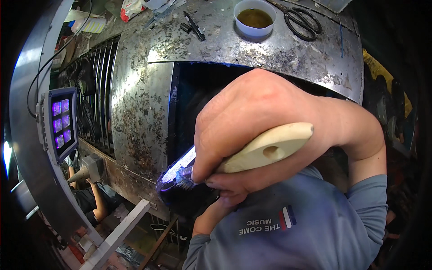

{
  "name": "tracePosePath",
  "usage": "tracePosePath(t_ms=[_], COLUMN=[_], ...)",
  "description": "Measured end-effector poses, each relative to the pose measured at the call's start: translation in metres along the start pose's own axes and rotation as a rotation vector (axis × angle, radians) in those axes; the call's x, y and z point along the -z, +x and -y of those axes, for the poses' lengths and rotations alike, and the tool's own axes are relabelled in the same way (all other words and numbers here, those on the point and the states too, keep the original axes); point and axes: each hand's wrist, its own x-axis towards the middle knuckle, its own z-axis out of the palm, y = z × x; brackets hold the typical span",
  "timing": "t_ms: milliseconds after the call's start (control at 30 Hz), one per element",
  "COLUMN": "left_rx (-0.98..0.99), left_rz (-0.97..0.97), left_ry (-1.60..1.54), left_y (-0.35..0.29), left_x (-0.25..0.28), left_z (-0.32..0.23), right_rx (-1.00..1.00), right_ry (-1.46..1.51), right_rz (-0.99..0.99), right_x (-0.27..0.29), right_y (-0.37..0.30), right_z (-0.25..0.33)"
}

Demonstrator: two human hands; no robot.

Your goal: The person retrieves a black shoe from a green plastic bag and uses a brush to apply a dark liquid from a small bowl onto the shoe's sole and edges. They repeatedly dip the brush into the bowl and paint different sections of the shoe, including the heel and toe areas, while holding the shoe in their left hand.

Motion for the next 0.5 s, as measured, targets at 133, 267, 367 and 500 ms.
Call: tracePosePath(t_ms=[133, 267, 367, 500], left_rx=[0.007, 0.005, 0.027, 0.059], left_rz=[0.005, 0.016, 0.097, 0.097], left_ry=[-0.011, -0.005, 0.009, -0.050], left_y=[0.001, 0.000, 0.013, 0.031], left_x=[0.000, 0.001, 0.002, -0.002], left_z=[-0.001, 0.000, 0.000, 0.001], right_rx=[-0.053, -0.020, 0.025, 0.046], right_ry=[0.042, 0.016, -0.028, -0.044], right_rz=[0.011, 0.036, 0.100, 0.110], right_x=[0.000, 0.001, 0.005, 0.009], right_y=[-0.003, -0.008, -0.010, -0.014], right_z=[-0.002, -0.005, -0.006, -0.010])
